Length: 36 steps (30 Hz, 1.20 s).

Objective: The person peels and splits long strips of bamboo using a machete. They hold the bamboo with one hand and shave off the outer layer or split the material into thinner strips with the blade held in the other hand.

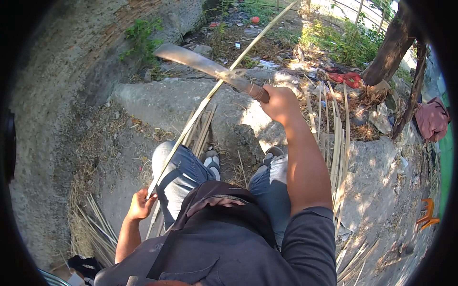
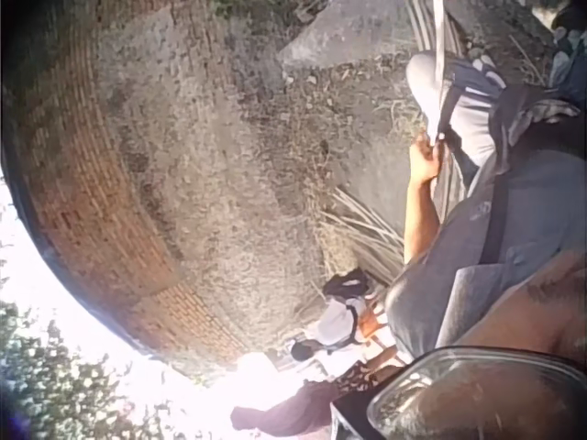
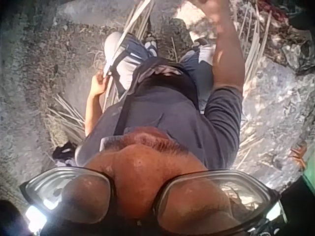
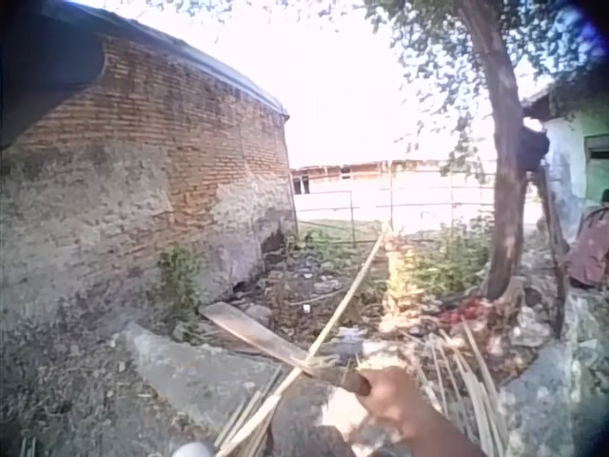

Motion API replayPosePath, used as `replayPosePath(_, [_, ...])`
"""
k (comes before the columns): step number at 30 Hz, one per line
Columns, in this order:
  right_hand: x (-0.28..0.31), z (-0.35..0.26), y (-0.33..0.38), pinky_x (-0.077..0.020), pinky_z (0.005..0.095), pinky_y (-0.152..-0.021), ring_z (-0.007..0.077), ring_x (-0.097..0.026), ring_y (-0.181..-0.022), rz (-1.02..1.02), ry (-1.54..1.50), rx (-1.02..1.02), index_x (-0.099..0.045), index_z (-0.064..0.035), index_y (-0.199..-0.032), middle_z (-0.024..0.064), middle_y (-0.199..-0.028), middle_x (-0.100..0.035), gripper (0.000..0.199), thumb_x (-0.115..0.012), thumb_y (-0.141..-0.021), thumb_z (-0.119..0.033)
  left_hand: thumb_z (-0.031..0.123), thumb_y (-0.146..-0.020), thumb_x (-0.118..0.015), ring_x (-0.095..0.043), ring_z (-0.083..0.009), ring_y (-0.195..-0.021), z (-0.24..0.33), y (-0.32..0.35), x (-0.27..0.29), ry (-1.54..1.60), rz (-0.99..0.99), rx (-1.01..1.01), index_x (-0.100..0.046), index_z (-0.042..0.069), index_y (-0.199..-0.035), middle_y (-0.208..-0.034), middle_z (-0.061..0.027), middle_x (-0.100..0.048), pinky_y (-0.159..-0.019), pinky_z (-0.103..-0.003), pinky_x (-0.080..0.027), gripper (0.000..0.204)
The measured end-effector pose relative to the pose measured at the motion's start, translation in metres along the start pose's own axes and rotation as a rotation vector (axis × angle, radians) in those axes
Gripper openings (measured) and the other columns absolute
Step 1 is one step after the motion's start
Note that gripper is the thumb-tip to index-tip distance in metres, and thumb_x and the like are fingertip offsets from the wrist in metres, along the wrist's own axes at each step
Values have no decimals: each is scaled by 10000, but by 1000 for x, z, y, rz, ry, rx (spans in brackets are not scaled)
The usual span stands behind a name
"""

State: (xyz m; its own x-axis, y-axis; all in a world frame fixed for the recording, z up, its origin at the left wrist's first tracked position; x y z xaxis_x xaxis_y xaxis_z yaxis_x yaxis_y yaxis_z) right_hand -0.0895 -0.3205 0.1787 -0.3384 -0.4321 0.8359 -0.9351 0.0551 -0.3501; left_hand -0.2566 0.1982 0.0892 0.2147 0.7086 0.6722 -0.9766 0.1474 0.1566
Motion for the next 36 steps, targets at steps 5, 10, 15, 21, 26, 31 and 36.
replayPosePath(5, [-7,10,5,-549,510,-770,379,-705,-841,-71,83,-72,-699,-133,-893,143,-833,-726,128,-712,-815,-233,340,-941,-740,-543,-166,-638,0,-1,6,-249,-30,86,-596,-5,-822,-666,-128,-598,-614,-383,-462,393])
replayPosePath(10, [-31,-47,19,-540,476,-819,356,-713,-843,-312,202,292,-711,-164,-900,109,-794,-728,125,-695,-800,-237,325,-960,-730,-470,-155,-665,10,-7,-11,-114,-65,41,-568,-9,-812,-667,-127,-529,-604,-386,-418,400])
replayPosePath(15, [-20,-58,17,-537,467,-822,354,-711,-867,-140,222,326,-717,-169,-911,97,-763,-721,140,-710,-786,-231,318,-948,-740,-490,-135,-640,-4,-5,-2,-72,-41,44,-604,-5,-818,-641,-81,-559,-578,-371,-427,374])
replayPosePath(21, [-8,51,-4,-544,519,-786,393,-695,-896,27,90,-234,-711,-120,-923,152,-858,-731,186,-692,-838,-284,295,-940,-739,-447,-148,-594,-15,12,21,-175,18,53,-576,-2,-778,-587,-92,-506,-542,-380,-405,376])
replayPosePath(26, [-4,27,6,-547,506,-790,380,-700,-888,-67,81,-180,-711,-123,-904,156,-891,-731,184,-695,-845,-297,288,-940,-734,-470,-159,-610,-22,8,10,-255,-18,91,-579,-8,-778,-605,-94,-529,-562,-383,-417,372])
replayPosePath(31, [-15,-20,11,-546,487,-794,373,-701,-814,-144,138,96,-689,-138,-931,118,-797,-721,183,-703,-809,-274,249,-963,-711,-452,-105,-647,-23,1,-2,-8,-22,105,-612,6,-836,-649,-5,-533,-583,-341,-408,292])
replayPosePath(36, [-13,-56,13,-533,443,-783,336,-684,-727,-86,256,367,-675,-158,-898,101,-740,-705,166,-717,-778,-265,219,-993,-681,-396,-57,-664,-19,1,0,220,-9,53,-575,48,-830,-676,73,-467,-577,-289,-349,259])
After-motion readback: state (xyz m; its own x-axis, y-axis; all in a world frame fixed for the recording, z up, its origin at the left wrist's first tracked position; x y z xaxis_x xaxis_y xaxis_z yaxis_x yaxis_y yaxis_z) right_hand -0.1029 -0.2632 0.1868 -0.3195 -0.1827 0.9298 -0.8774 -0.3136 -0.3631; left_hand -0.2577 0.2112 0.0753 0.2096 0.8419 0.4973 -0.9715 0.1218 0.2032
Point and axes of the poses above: each hand's wrist, its own y-axis away from the middle knuckle, its own x-axis out of the back of the hand, z = x × y, the point moved 6 cm from there along -y, towards the middle knuckle
